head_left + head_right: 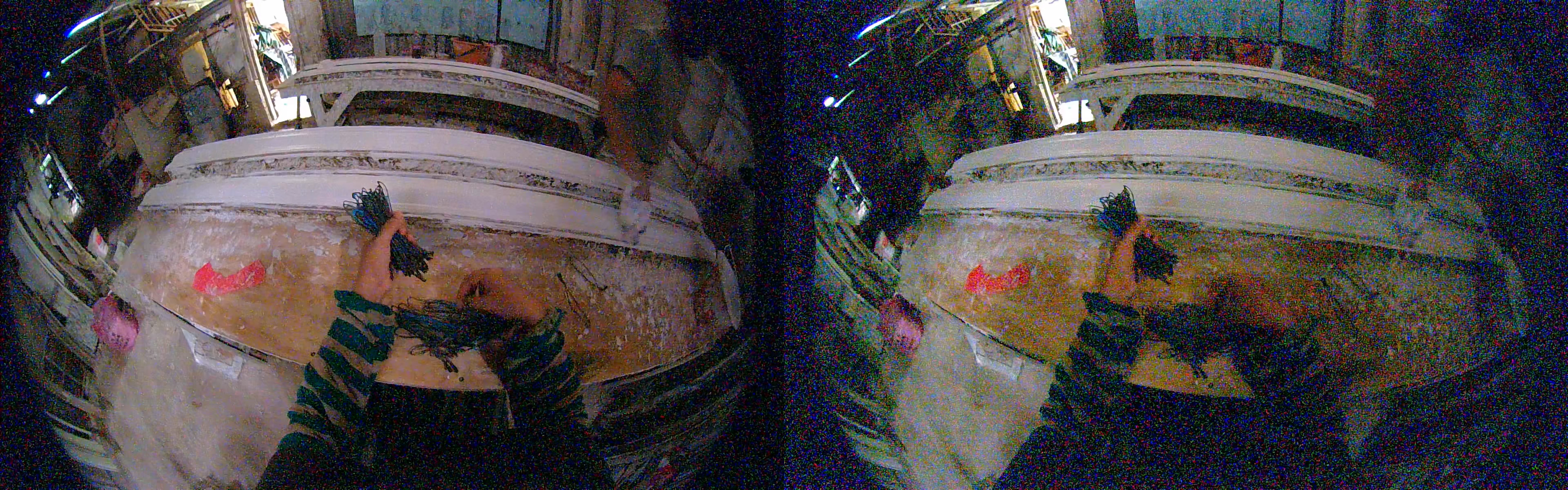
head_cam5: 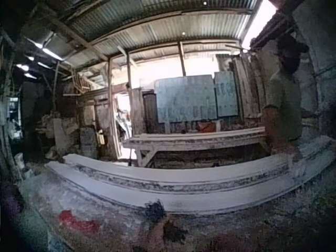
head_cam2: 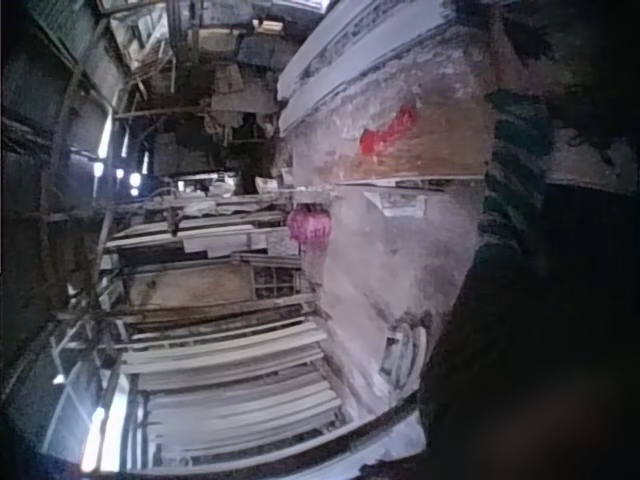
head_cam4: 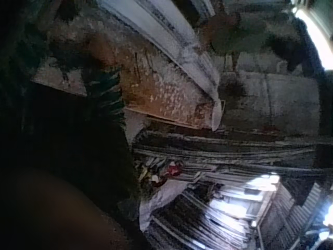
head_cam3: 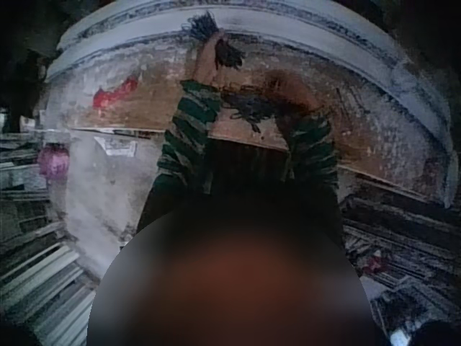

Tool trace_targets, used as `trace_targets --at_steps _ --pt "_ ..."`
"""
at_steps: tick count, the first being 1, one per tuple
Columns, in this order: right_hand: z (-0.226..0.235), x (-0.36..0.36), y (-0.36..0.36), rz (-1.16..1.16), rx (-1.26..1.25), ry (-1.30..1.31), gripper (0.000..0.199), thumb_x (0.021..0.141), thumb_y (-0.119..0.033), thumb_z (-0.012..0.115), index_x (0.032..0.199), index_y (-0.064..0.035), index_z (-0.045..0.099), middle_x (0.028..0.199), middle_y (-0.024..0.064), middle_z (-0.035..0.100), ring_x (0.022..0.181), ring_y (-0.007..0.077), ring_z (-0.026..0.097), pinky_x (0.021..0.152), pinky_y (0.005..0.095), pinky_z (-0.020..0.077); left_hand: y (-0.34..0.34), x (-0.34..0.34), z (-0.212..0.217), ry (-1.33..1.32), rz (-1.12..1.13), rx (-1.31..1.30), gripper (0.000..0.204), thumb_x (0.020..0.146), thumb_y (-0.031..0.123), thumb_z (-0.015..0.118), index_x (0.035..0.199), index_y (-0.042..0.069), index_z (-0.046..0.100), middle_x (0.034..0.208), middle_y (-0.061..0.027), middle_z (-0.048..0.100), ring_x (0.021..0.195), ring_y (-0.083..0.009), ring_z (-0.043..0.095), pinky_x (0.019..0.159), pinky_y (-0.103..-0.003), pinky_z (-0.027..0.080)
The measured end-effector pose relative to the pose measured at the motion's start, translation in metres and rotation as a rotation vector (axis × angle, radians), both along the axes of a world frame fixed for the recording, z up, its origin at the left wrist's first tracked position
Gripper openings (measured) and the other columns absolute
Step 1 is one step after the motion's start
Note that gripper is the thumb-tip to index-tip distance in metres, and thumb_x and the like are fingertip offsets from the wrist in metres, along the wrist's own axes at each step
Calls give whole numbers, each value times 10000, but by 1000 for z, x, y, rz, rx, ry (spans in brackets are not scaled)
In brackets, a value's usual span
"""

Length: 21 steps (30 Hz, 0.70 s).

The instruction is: The person sorts a bundle of black and blue cables by hand, separating and organizing them on a workbench. A coworker wipes a white curved object in the background. The person continues to untangle and arrange the cables throughout the clip.

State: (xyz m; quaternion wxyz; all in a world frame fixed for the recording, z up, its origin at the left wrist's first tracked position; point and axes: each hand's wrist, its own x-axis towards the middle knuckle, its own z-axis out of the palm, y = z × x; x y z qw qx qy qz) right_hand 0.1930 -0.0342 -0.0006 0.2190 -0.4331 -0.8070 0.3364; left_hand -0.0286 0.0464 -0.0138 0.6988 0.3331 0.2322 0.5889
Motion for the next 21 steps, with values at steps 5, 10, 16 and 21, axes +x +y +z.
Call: trace_targets --at_steps 5,10,16,21 --pt "-1 -2 4 -277 29 348 108 801 -132 651 831 -37 611 777 39 625 757 136 581 707 282 473 -23 6 4 121 -54 -3 185 831 269 638 857 111 545 701 20 498 674 -96 513 618 -240 430" --pt "-1 -3 8 -400 29 499 109 821 -142 656 820 -52 595 784 19 618 715 100 562 663 247 464 -42 10 28 646 -148 325 351 826 390 610 1014 94 590 852 -12 598 822 -133 554 709 -273 444" --pt "-4 -8 11 -322 19 686 113 811 -124 667 802 -61 574 758 5 602 707 87 558 635 237 458 -57 11 54 1217 -239 466 458 800 452 609 1089 98 589 979 -51 625 911 -180 562 821 -320 431" --pt "-3 -14 6 -305 -44 733 115 809 -112 667 784 -73 562 752 10 603 696 89 562 630 233 456 -51 21 38 796 -359 450 448 749 364 689 1085 85 583 985 -51 624 924 -172 557 835 -317 434"
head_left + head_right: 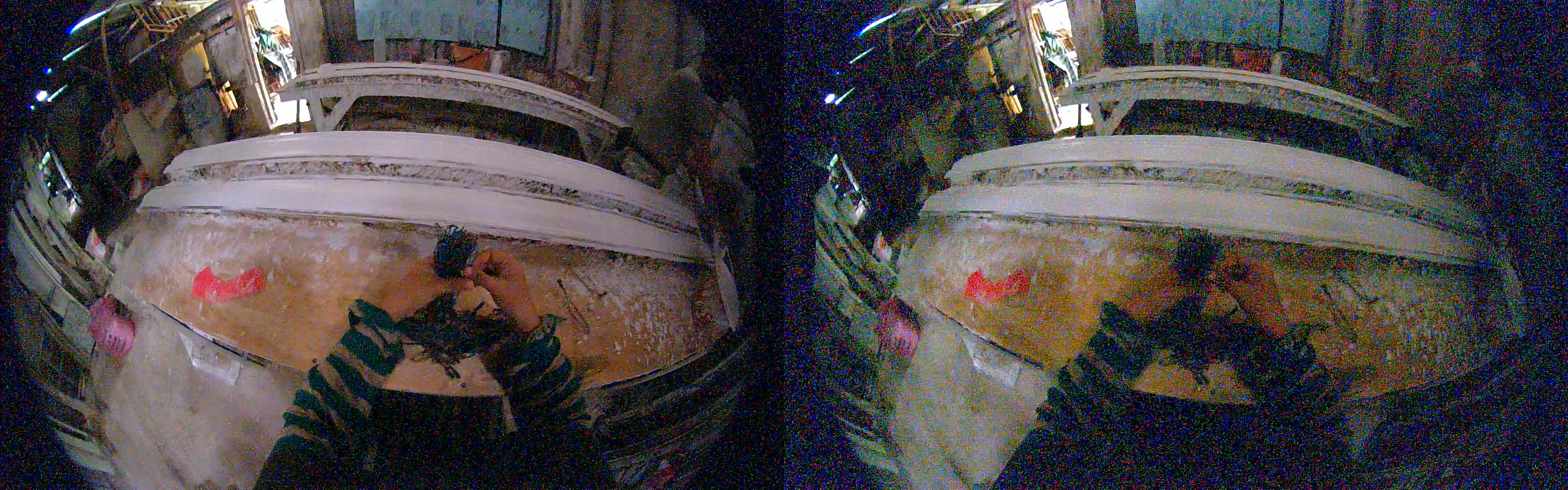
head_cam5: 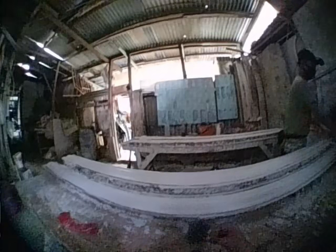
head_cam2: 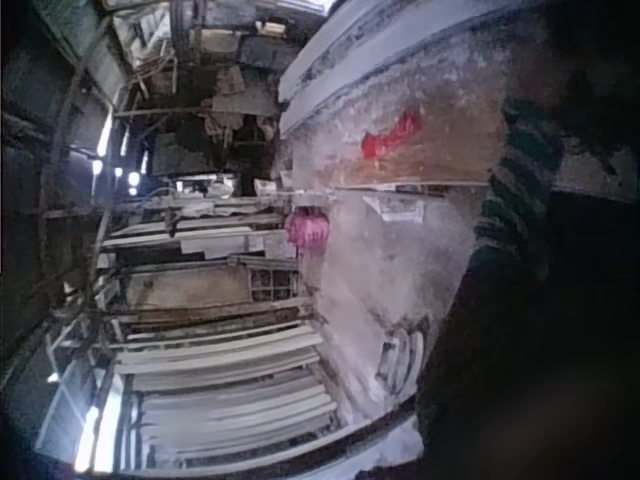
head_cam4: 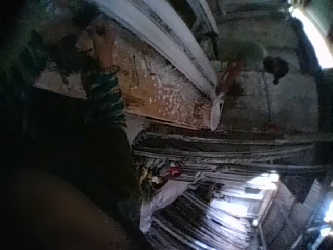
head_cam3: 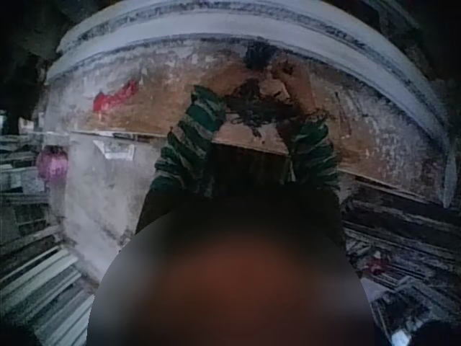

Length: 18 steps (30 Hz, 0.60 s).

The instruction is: The person sorts a bundle of black and blue cables by hand, separating and organizing them on a workbench. A coworker wipes a white curved object in the background. The person continues to untangle and arrange the cables throughout the clip.

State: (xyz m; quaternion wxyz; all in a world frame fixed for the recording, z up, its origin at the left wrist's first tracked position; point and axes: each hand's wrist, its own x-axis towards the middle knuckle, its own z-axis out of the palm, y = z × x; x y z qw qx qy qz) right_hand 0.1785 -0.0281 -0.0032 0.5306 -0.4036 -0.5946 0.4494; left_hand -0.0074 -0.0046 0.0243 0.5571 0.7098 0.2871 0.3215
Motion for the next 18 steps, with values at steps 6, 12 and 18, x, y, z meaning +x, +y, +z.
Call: trace_targets --at_steps 6,12,18 --pt "1 -4 -3 36 -75 60 115 807 -111 667 785 -77 560 739 15 603 690 102 570 640 242 459 14 0 -28 3 -44 14 411 736 291 696 1061 62 588 971 -63 628 917 -192 562 840 -319 438" --pt "11 -4 -5 63 -8 -22 109 804 -123 667 811 -72 571 731 15 609 719 130 578 678 276 472 20 -9 -26 -157 135 -101 314 763 299 675 951 61 596 848 -54 626 789 -167 585 716 -295 464" --pt "21 29 -3 645 -168 -775 93 799 -106 661 827 -63 583 781 23 616 755 134 579 704 276 471 26 -22 -23 -505 332 -375 196 813 273 630 832 88 568 689 -8 570 599 -120 562 541 -266 451"
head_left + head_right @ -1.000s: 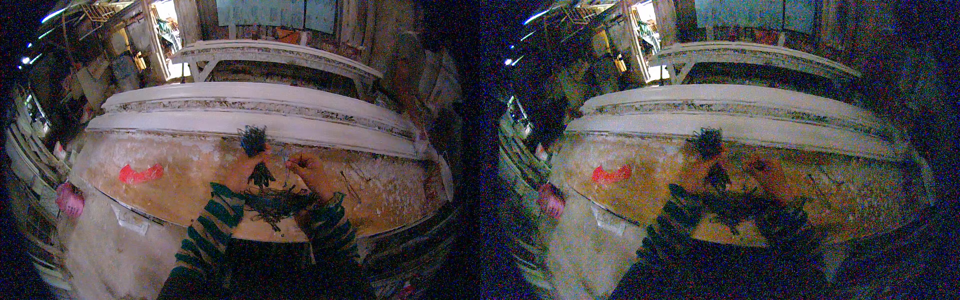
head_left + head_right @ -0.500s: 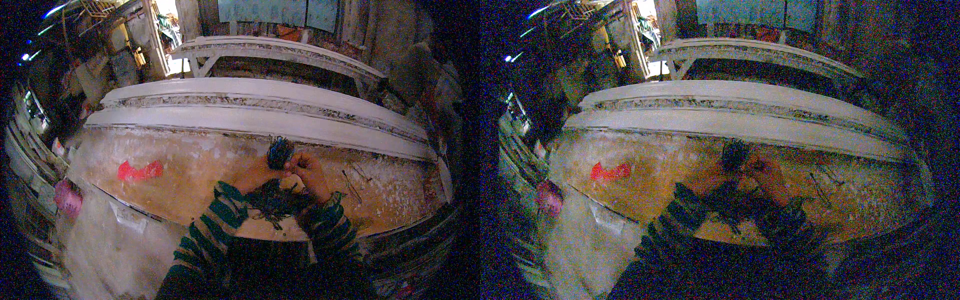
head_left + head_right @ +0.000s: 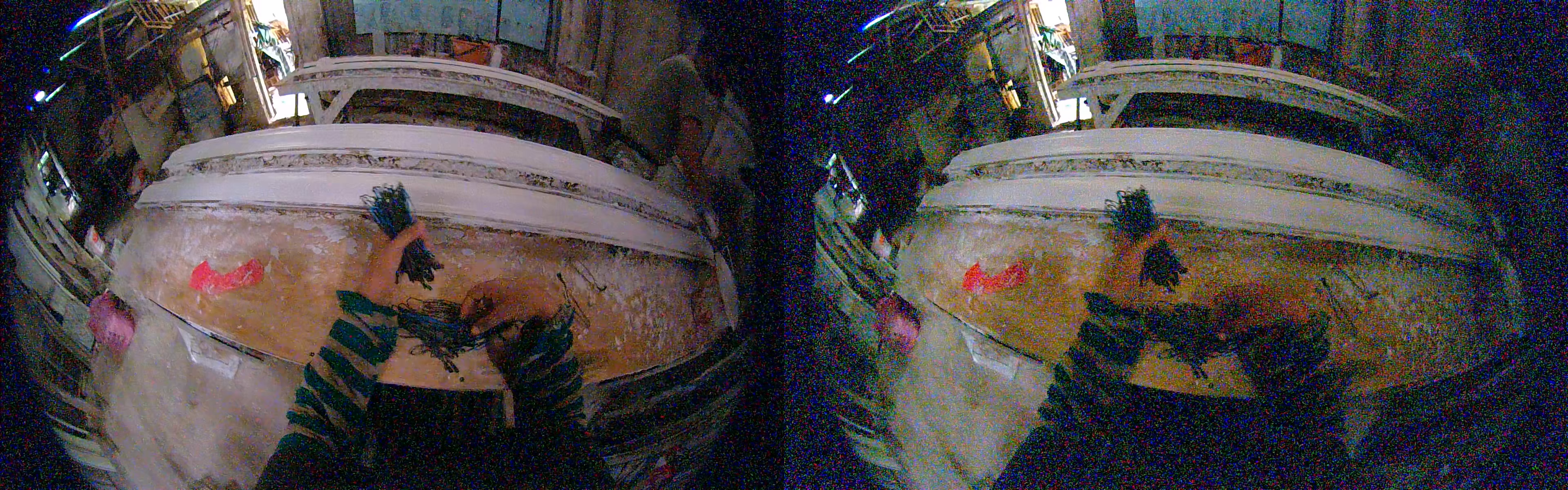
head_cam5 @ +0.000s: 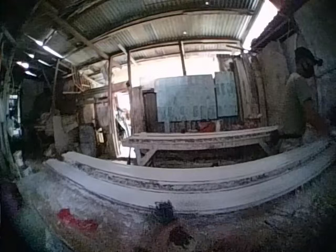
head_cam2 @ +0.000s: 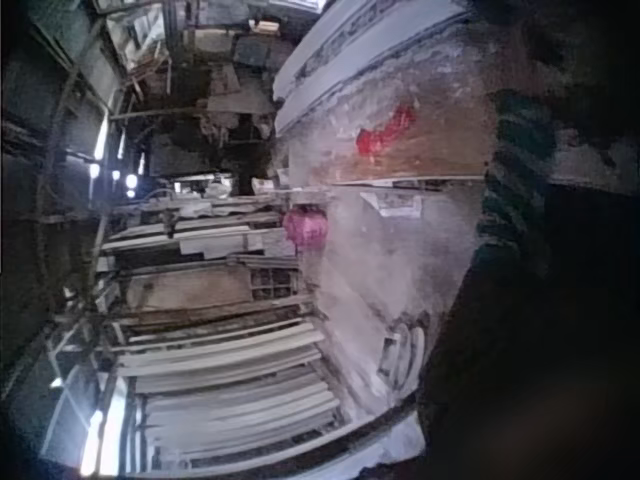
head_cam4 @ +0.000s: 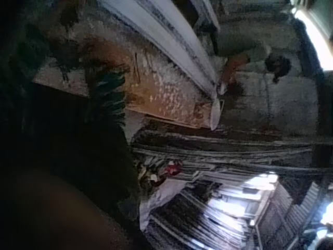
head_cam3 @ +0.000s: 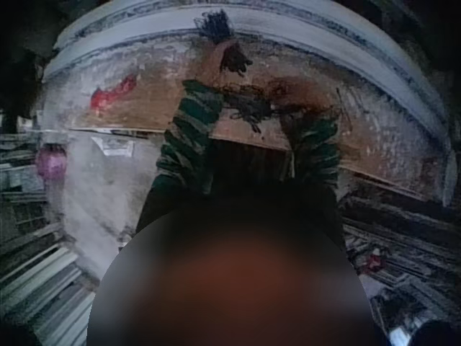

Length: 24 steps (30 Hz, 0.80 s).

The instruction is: The person sorts a bundle of black and blue cables by hand, separating and organizing them on a workbench. A coworker wipes a white curved object in the background. The person continues to untangle and arrange the cables throughout the clip.

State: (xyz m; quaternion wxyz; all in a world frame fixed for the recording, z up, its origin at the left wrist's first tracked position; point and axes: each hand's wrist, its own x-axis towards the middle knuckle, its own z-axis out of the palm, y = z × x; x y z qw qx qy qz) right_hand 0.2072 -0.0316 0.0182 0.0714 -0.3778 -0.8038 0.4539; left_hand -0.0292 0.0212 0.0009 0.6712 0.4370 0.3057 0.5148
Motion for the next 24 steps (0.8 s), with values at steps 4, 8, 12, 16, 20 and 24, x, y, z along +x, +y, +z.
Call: trace_targets --at_steps 4,8,12,16,20,24 --pt "-9 1 0 118 -71 -81 87 796 -95 657 837 -57 591 815 28 621 779 138 579 721 277 470 9 0 0 -110 129 141 166 816 241 632 856 94 566 703 -3 553 638 -120 549 539 -261 453" --pt "-9 -1 -1 -43 -56 57 84 792 -84 653 848 -51 599 849 33 626 803 141 579 738 277 469 8 1 -3 -118 146 97 184 811 221 644 897 84 557 723 -6 553 663 -123 549 555 -265 454" --pt "-5 -1 -3 -285 -16 283 97 781 -72 659 869 -46 629 899 41 635 833 130 576 744 278 467 10 1 -4 -133 97 79 202 809 225 652 914 84 552 733 -8 554 659 -122 548 567 -263 454" --pt "-5 -5 -2 -473 86 453 128 780 -79 661 901 -43 638 861 25 629 818 124 573 735 269 465 9 2 -2 -109 72 56 216 807 234 659 939 88 570 735 3 554 650 -115 544 568 -262 451" --pt "-1 -6 -2 -620 268 354 189 791 -97 662 971 -45 640 818 7 610 770 109 549 708 247 446 0 4 -3 -65 -19 -25 276 795 226 672 1015 86 583 755 17 564 654 -104 541 578 -253 450" --pt "3 -8 -2 -655 247 511 208 802 -137 662 987 -43 644 769 -8 586 712 96 509 678 247 426 0 7 -7 46 -41 108 307 786 214 680 1047 82 584 829 8 591 689 -91 550 606 -237 452"
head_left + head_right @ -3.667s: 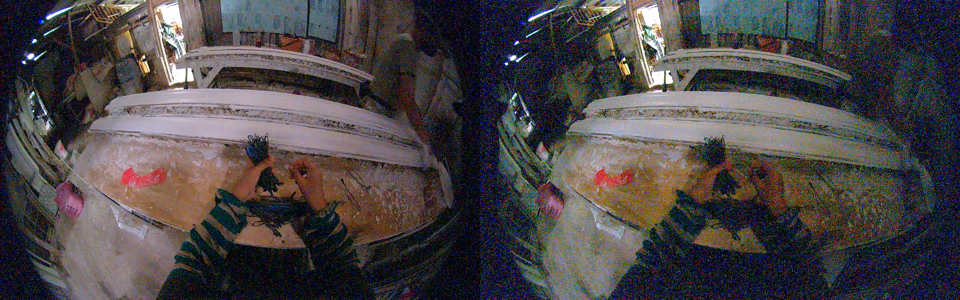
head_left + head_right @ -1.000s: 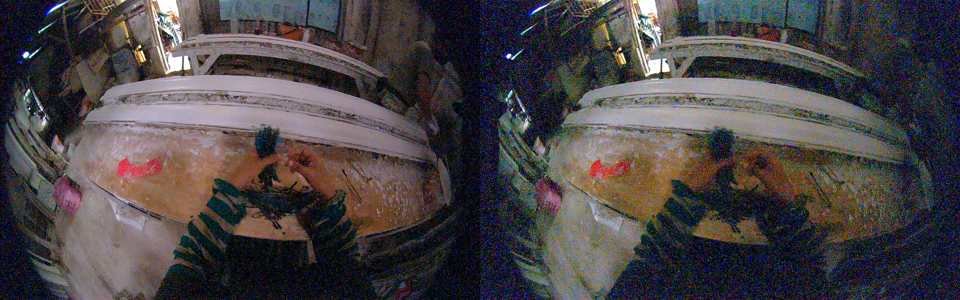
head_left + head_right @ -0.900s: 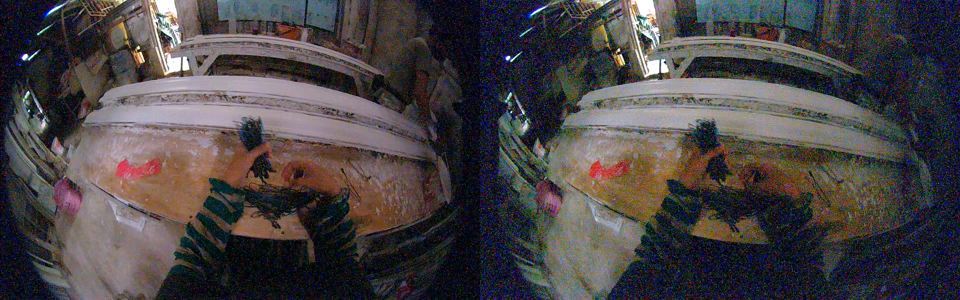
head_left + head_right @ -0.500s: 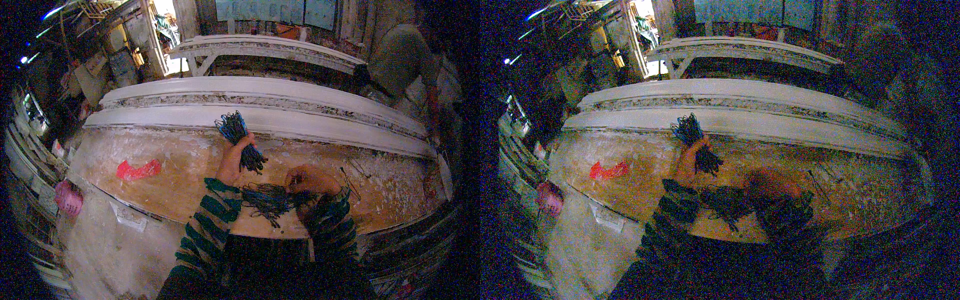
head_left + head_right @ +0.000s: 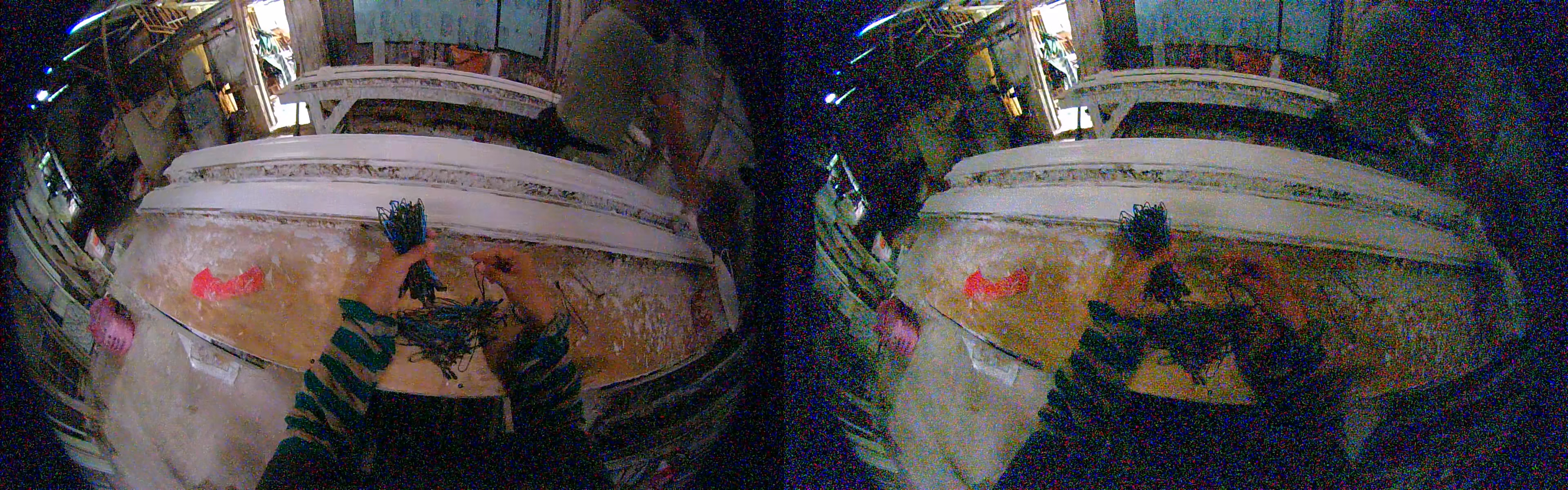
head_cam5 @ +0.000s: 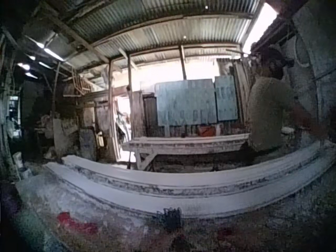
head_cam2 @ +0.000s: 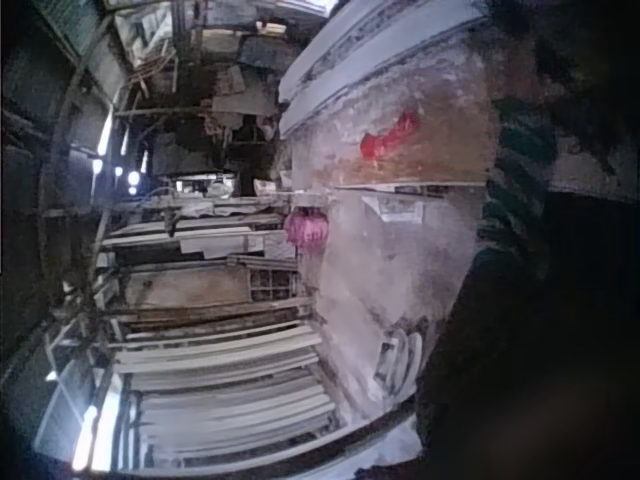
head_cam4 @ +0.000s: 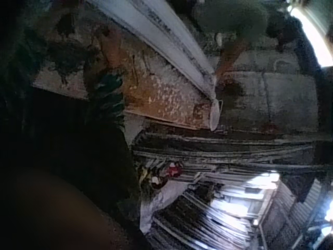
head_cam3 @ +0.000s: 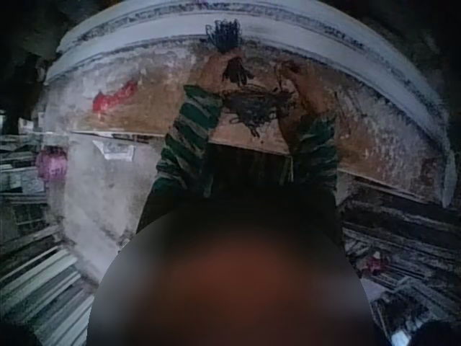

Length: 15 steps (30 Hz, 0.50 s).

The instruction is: The person sorts a bundle of black and blue cables by hand, separating and organizing them on a workbench. A coworker wipes a white curved object in the background. The person continues to untangle and arrange the cables throughout the clip.

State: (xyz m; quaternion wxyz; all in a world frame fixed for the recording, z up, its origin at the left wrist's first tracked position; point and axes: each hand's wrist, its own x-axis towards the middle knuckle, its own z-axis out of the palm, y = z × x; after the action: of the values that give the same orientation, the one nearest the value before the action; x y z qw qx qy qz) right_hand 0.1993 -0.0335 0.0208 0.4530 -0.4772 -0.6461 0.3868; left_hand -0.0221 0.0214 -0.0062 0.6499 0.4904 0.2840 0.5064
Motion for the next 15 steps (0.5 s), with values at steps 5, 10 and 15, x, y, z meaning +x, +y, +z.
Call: trace_targets --at_steps 5,10,15 --pt "3 -3 -2 -114 44 147 178 809 -170 659 923 -36 637 762 -2 583 707 97 511 688 255 430 -6 2 11 46 -17 120 319 793 212 662 1073 81 585 915 -19 633 773 -138 587 665 -279 473" --pt "8 -9 -7 -115 77 258 136 809 -155 660 859 -39 611 780 11 593 714 107 532 686 249 439 -34 -6 50 698 -102 319 374 788 351 650 1098 148 601 921 -37 647 838 -194 604 739 -342 469" --pt "3 -22 -9 -53 104 345 95 824 -124 639 866 -53 594 766 11 579 707 114 549 664 255 447 -39 5 59 906 -205 381 384 769 419 650 1039 148 617 855 -28 643 736 -169 583 687 -331 464"
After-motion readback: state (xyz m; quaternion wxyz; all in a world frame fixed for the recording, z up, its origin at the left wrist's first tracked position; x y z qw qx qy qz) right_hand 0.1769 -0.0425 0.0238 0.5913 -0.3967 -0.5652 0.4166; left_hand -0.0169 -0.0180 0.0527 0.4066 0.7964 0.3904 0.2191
